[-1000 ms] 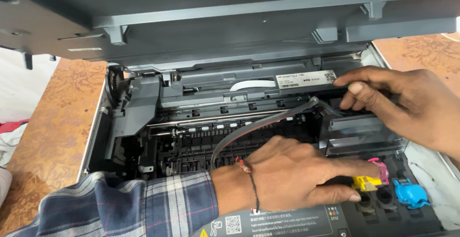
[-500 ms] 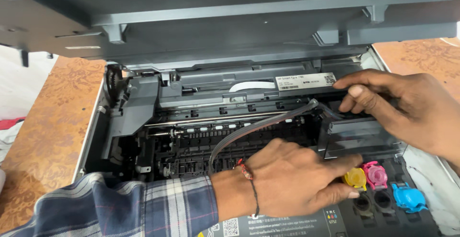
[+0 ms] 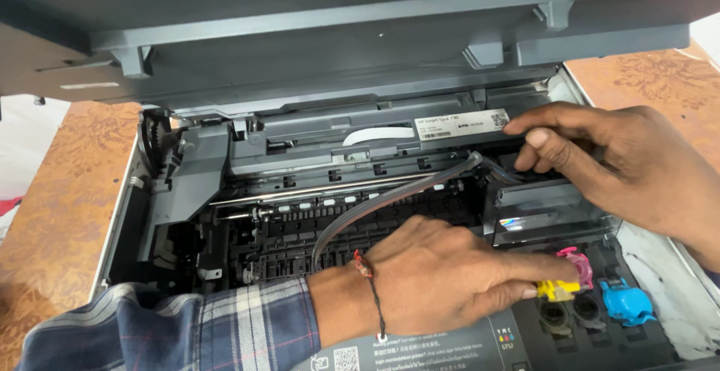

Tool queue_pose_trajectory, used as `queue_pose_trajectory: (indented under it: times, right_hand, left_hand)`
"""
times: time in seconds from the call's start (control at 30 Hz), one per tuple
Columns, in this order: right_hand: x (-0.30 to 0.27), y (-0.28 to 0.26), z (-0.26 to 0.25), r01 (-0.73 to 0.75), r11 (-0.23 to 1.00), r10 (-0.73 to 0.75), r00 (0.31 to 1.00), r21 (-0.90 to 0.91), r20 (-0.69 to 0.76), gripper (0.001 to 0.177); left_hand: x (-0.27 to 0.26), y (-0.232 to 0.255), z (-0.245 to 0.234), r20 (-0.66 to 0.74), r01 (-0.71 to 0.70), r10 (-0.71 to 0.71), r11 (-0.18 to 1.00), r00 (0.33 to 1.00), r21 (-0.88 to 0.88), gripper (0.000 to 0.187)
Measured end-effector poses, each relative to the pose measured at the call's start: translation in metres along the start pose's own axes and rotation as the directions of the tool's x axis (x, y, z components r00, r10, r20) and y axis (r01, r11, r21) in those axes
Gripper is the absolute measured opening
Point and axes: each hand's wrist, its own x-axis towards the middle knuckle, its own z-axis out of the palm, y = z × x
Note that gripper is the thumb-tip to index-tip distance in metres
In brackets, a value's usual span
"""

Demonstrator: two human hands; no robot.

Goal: The person opens the top cover of an HP Smart Tank 730 printer and manipulates the internal print head carriage and ink supply tubes. They move the carriage back and forth and adjust the flexible tubes connected to the ink tanks.

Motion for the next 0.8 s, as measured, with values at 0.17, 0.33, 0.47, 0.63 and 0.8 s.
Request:
queue_pose_trajectory:
  times: [0.17,0.33,0.47,0.63,0.8]
  right_hand:
    - [0.001,0.005,-0.002,0.101,0.993,-0.101,0.995,0.058,-0.007,0.033]
    - [0.000,0.006,-0.001,0.078,0.996,-0.078,0.997,0.033,-0.009,0.035]
    - [-0.005,0.008,-0.003,0.108,0.991,-0.105,0.994,0.074,-0.036,0.034]
    - [-0.006,0.001,-0.004,0.097,0.990,-0.093,0.995,0.100,-0.047,0.031]
    - [-0.006,-0.003,-0.004,0.091,0.989,-0.087,0.995,0.120,-0.040,0.031]
  left_hand:
    - [0.005,0.002,-0.001,0.063,0.063,-0.068,0.995,0.996,0.072,0.050]
    - [0.004,0.006,-0.004,0.015,0.042,-0.043,0.998,0.999,0.041,0.063]
    - [0.013,0.012,0.000,0.125,0.106,-0.127,0.981,0.984,0.162,0.069]
    - [0.020,0.019,0.007,0.057,0.049,-0.063,0.974,0.996,0.223,0.060]
    - [0.022,0.021,0.005,0.031,0.065,-0.073,0.973,0.997,0.221,0.064]
